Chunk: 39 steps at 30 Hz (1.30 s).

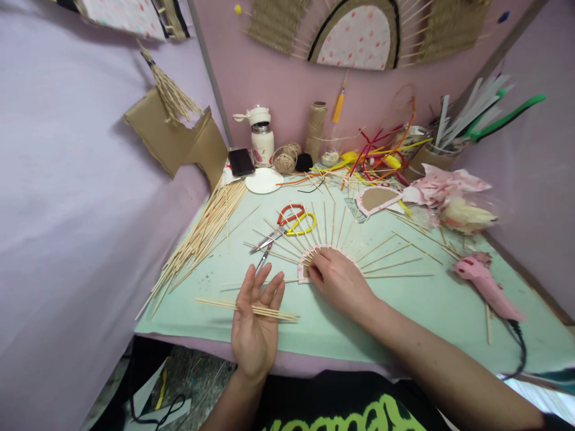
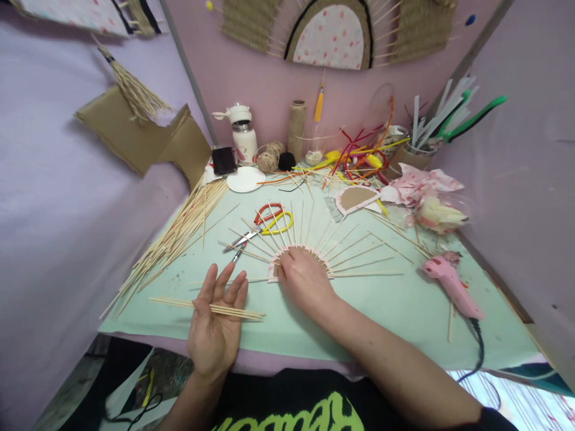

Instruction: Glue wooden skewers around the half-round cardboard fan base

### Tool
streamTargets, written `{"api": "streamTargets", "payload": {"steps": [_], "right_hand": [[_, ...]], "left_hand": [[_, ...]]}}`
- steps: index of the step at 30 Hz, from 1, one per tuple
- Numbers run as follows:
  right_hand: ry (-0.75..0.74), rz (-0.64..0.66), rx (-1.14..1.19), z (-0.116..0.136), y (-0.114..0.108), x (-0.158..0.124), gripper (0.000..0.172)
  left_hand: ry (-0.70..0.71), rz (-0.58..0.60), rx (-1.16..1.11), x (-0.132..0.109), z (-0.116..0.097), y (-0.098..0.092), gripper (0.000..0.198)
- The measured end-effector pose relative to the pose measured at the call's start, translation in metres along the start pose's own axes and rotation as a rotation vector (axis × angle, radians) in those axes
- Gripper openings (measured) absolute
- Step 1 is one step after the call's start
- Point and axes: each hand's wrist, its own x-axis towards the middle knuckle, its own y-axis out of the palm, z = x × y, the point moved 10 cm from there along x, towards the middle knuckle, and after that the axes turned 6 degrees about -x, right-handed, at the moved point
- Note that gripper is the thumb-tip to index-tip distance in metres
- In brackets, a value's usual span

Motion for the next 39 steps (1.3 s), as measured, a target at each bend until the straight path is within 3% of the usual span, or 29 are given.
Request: {"api": "streamTargets", "payload": {"steps": [6,8,10,14,18,26,30,33,39], "right_hand": [[-0.018,-0.100,0.108,0.000,-0.018,-0.009,0.019],[-0.076,-0.119,0.238,0.009,-0.030,-0.019,0.018],[-0.178,-0.056,0.411,0.027,-0.035,-0.030,0.014],[-0.270,0.125,0.650,0.053,-0.027,-0.046,0.010],[-0.261,0.196,0.717,0.059,-0.011,-0.047,0.010],[-0.234,0.135,0.799,0.056,-0.016,-0.043,0.011],[-0.158,-0.008,0.729,0.032,-0.036,-0.027,0.012],[-0.076,-0.098,0.541,0.011,-0.045,-0.007,0.012],[-0.082,0.108,0.118,0.020,-0.012,0.022,0.019]], "left_hand": [[-0.006,-0.002,-0.008,0.000,-0.002,0.001,0.046],[-0.013,0.021,-0.028,-0.003,-0.003,0.007,0.046],[-0.008,0.069,-0.054,-0.007,-0.004,0.016,0.046],[0.011,0.146,-0.066,-0.014,-0.003,0.029,0.046],[-0.021,0.134,-0.057,-0.016,0.003,0.029,0.047],[-0.041,0.135,-0.102,-0.013,0.004,0.028,0.050],[0.004,0.053,-0.089,-0.009,-0.002,0.017,0.048],[0.088,-0.023,-0.068,-0.006,-0.012,0.005,0.048],[0.145,-0.067,-0.039,-0.006,-0.018,-0.005,0.047]]}}
